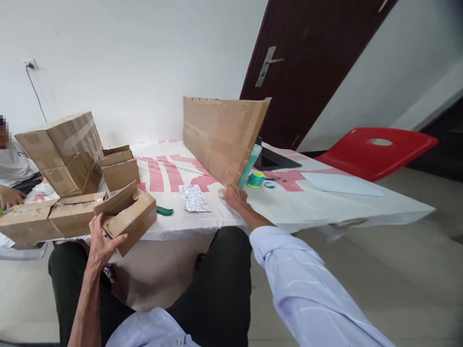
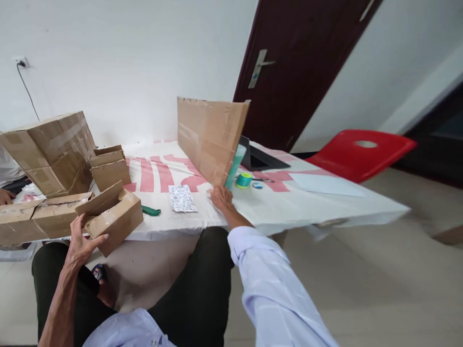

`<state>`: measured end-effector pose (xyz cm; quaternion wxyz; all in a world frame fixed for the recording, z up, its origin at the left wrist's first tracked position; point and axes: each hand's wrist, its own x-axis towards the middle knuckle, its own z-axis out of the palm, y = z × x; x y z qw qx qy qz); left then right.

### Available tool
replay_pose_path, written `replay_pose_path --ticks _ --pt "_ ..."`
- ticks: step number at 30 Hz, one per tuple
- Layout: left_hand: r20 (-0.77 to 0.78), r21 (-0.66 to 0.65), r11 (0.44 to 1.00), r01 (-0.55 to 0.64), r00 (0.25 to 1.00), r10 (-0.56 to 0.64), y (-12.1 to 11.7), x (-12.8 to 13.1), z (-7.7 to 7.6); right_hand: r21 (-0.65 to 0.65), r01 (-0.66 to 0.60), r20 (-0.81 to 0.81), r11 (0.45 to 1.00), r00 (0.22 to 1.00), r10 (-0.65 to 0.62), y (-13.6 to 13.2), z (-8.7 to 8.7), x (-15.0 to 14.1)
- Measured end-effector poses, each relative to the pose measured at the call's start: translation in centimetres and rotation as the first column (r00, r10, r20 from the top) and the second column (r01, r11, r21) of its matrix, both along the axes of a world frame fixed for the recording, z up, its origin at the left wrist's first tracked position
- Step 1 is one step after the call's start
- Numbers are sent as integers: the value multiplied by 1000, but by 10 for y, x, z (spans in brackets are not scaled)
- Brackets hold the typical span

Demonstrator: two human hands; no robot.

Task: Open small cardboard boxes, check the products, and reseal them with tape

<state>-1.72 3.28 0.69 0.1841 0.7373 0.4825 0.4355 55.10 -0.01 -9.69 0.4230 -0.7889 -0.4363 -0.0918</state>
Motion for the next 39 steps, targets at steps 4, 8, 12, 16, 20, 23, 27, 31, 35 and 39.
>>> replay_pose_path --ticks 4,8,12,16,20,23,27,31,35,39 --pt "24 -38 997 66 998 -65 0 -9 -6 -21 -11 9 1000 1000 12 -4 21 -14" --pt "57 -71 990 120 992 -116 -3 -11 -7 -15 -133 37 991 990 133 15 43 -59" --pt "92 -79 984 162 984 -154 -9 -16 -5 -5 -467 -84 884 881 465 31 57 -132" --pt "94 -73 957 279 958 -272 -17 -33 -4 53 -798 -305 600 559 771 15 70 -197" --pt "115 -114 901 417 907 -405 -26 -51 0 33 -897 -403 441 392 827 -19 73 -230" --pt "102 -115 866 487 873 -477 -38 -57 6 -1 -890 -411 456 416 811 -48 71 -242" --pt "-18 -111 868 484 872 -488 -57 -61 16 8 -852 -320 523 493 809 -85 71 -256" --pt "-118 -69 886 458 879 -463 -58 -59 13 28 -797 -206 604 586 783 -102 67 -269" --pt "-118 -99 882 462 874 -471 -40 -51 2 2 -796 -149 606 599 787 -95 71 -268" --pt "-86 -131 859 494 858 -506 -31 -41 -2 46 -804 91 593 594 799 -81 107 -275"
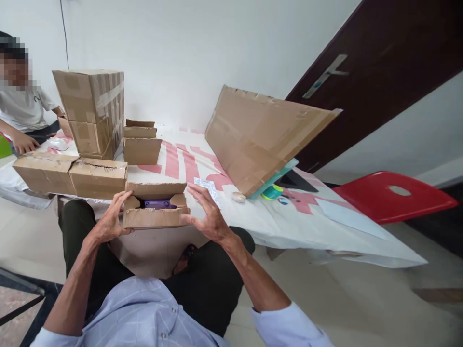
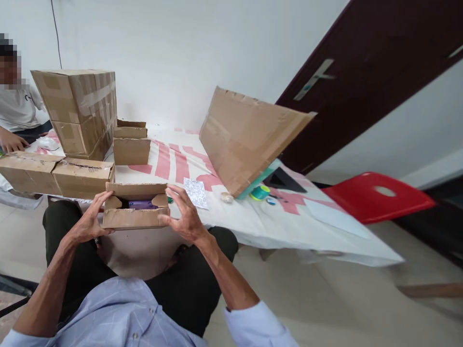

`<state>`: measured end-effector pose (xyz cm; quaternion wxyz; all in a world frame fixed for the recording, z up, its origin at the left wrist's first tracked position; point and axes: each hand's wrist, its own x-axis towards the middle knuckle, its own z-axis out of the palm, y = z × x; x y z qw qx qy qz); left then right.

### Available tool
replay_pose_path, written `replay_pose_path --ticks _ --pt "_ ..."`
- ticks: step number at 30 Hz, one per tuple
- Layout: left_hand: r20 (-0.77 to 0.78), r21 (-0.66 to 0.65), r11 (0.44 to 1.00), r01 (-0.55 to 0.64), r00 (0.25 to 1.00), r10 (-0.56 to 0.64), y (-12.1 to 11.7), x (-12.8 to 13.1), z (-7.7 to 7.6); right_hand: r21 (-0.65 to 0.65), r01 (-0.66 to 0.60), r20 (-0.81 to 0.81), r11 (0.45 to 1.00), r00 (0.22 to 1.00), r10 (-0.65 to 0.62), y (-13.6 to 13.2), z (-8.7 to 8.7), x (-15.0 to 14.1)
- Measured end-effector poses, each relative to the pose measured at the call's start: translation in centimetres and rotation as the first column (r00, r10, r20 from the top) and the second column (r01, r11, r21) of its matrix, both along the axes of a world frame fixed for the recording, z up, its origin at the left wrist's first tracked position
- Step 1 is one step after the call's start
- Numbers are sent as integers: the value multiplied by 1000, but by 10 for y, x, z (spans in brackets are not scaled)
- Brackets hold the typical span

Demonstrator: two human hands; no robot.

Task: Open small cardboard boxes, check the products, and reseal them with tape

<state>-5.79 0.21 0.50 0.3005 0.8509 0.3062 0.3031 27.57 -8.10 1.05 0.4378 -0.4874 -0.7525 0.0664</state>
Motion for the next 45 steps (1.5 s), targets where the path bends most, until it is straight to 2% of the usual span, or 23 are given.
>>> replay_pose_path --ticks 2,4,6,8,10,12,14,17,20,23,26,29,32,36,39,40,42,45 --pt "26 17 1000 1 1000 -2 -3 5 1 8 -65 130 998 990 64 8 22 -15" --pt "45 46 999 -4 999 2 -7 8 1 -127 -117 295 985 944 150 14 38 -32" --pt "43 73 997 -6 999 3 -11 9 -2 -260 -131 395 957 889 230 13 49 -45" --pt "45 95 995 -6 999 2 -12 8 -8 -344 -182 380 921 870 314 3 53 -52" --pt "73 117 993 -13 997 4 -12 7 -15 -419 -278 297 864 857 420 -10 54 -54" --pt "101 130 991 -20 995 7 -12 8 -20 -492 -319 255 810 837 485 -19 52 -54" --pt "105 131 991 -14 994 0 -13 9 -20 -521 -238 313 819 840 443 -17 46 -54" --pt "92 129 992 12 995 -24 -15 13 -14 -444 19 500 896 835 231 3 34 -57" --pt "86 122 992 20 996 -31 -15 17 -8 -367 186 681 912 721 127 25 25 -64" --pt "96 117 993 22 995 -33 -13 19 -6 -328 208 806 921 570 158 36 25 -74" --pt "92 120 992 26 995 -37 -11 21 -6 -293 230 872 928 462 161 38 29 -80" --pt "89 112 993 32 995 -42 -10 23 -5 -296 240 902 924 388 188 35 29 -79" --pt "103 120 992 46 993 -58 -10 25 -4 -286 192 912 939 356 205 30 21 -71" --pt "98 132 989 63 992 -76 -7 25 -3 -245 169 906 955 390 163 32 10 -62" --pt "80 116 992 57 995 -67 -2 22 -1 -303 150 862 941 463 204 42 17 -54" --pt "75 111 992 56 995 -65 1 21 0 -319 110 829 941 514 221 45 24 -51" --pt "74 110 992 61 995 -70 9 20 1 -300 -14 708 954 667 232 48 43 -41" --pt "92 123 990 73 992 -85 27 21 1 -190 -166 389 968 892 230 45 76 -23"
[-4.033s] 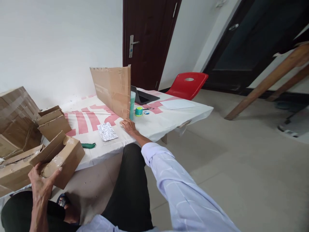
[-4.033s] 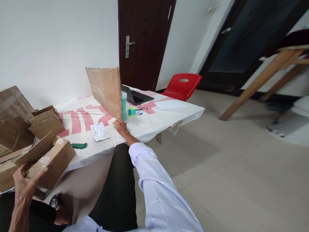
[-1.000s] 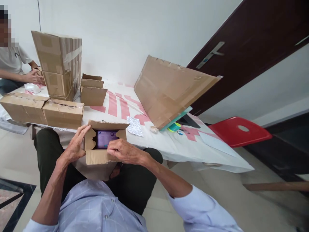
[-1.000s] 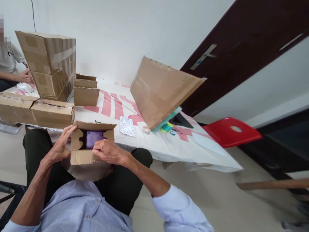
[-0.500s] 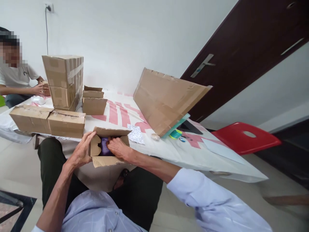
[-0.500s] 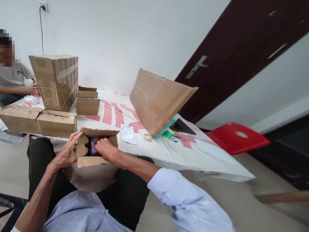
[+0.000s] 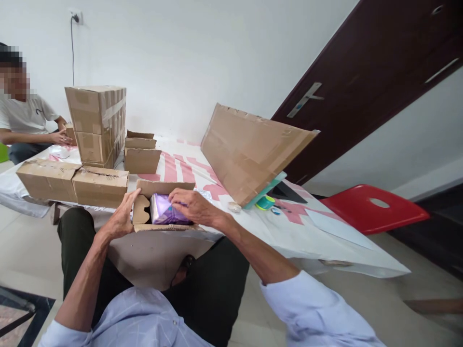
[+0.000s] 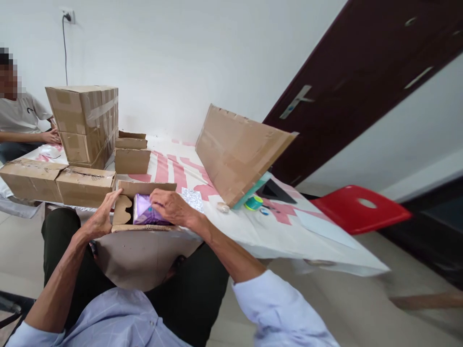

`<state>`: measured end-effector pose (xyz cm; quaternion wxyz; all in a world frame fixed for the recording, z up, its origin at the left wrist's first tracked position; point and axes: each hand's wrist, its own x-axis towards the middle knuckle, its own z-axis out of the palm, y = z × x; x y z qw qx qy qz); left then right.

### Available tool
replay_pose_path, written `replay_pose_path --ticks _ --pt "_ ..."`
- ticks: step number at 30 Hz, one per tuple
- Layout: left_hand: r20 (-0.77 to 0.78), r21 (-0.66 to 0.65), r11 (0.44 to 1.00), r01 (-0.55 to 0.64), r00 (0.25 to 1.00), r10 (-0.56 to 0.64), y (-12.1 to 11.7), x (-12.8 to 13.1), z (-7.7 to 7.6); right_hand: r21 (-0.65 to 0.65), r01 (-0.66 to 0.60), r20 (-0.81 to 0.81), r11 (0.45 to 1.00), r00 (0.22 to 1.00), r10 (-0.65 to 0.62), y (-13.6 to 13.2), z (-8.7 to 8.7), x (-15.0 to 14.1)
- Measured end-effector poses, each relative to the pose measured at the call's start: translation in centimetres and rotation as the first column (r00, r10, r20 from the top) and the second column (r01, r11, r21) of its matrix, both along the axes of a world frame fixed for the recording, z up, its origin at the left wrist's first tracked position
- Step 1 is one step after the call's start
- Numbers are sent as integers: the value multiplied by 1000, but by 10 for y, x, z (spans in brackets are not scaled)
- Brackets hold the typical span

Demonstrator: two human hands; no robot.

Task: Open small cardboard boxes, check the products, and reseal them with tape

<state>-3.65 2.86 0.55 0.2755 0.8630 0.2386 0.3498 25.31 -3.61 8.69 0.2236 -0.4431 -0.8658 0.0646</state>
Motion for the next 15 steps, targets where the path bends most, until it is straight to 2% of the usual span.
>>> replay_pose_path --ticks 3,6,8,12,15 --pt "9 3 1000 12 1000 -12 24 7 0 -16 70 -350 997 934 -71 -6 33 19" --pt "-17 -32 999 -32 999 32 51 21 4 -73 141 -601 987 784 -156 -8 58 33" --pt "-37 -61 993 -103 994 100 68 31 9 -115 129 -710 985 683 -172 -8 70 39" --pt "-20 -62 976 -210 978 209 79 39 24 -233 64 -799 970 557 -229 -4 76 42" --pt "117 -8 962 -271 956 270 60 30 40 -345 -20 -802 939 525 -284 -1 66 39"
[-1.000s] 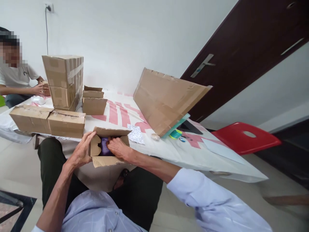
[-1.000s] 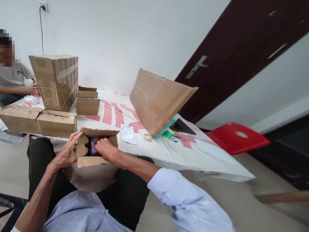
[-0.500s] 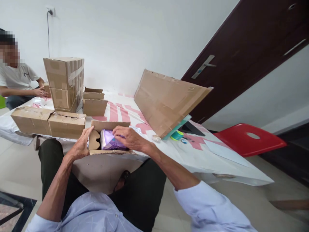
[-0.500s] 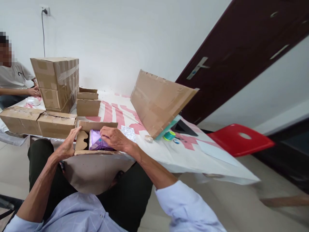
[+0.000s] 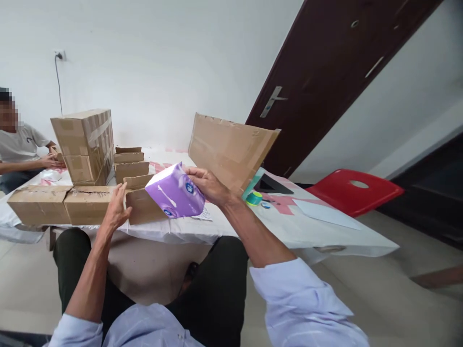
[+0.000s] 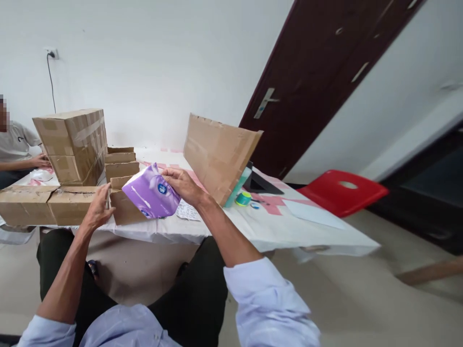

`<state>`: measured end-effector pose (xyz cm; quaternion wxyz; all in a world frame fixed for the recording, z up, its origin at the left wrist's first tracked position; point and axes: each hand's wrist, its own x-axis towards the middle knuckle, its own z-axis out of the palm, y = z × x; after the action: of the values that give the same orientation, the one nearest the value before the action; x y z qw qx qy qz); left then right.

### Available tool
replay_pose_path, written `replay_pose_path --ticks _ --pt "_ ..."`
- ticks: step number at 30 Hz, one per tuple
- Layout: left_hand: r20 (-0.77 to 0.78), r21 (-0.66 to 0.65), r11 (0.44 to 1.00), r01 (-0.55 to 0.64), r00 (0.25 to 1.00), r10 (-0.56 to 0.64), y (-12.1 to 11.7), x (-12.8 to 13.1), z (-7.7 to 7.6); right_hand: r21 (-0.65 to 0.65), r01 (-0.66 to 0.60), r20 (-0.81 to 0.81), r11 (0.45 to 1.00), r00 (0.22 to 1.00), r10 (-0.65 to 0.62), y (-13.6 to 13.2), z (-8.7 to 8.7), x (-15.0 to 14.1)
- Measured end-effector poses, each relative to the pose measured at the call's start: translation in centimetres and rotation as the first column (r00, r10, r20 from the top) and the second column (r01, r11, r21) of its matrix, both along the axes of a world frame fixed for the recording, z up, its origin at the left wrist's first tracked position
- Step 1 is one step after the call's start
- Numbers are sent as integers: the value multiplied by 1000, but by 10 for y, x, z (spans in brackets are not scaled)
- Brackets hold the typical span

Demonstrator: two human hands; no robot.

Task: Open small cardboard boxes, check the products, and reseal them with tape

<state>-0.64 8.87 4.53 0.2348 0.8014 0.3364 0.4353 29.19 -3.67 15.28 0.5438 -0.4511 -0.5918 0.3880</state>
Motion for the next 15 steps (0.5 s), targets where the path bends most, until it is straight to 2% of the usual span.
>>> replay_pose_path --ticks 2,3,5,7,8,9,11,13,15 --pt "130 8 999 41 991 -42 -23 -7 14 -79 -107 -30 991 994 105 3 -11 -7" --pt "181 -28 992 125 976 -118 -36 -10 21 -113 -171 -42 979 985 167 5 -17 -12" --pt "190 -130 933 336 932 -309 -62 -11 33 -167 -283 -51 944 959 279 8 -27 -23" --pt "179 -183 887 425 901 -395 -82 -8 40 -201 -331 -44 922 943 329 10 -35 -34" --pt "198 -200 883 425 900 -389 -89 -6 42 -196 -321 -51 926 947 317 10 -37 -39" --pt "240 -216 891 400 906 -349 -93 -4 42 -174 -296 -76 939 955 287 9 -39 -44" --pt "368 -242 927 286 911 -185 -93 -1 42 -98 -249 -178 963 957 230 6 -43 -52" --pt "483 -247 962 116 876 18 -88 1 40 -23 -244 -268 969 936 230 4 -49 -61" --pt "531 -251 968 -1 836 138 -82 2 37 20 -218 -284 976 934 215 3 -61 -74"
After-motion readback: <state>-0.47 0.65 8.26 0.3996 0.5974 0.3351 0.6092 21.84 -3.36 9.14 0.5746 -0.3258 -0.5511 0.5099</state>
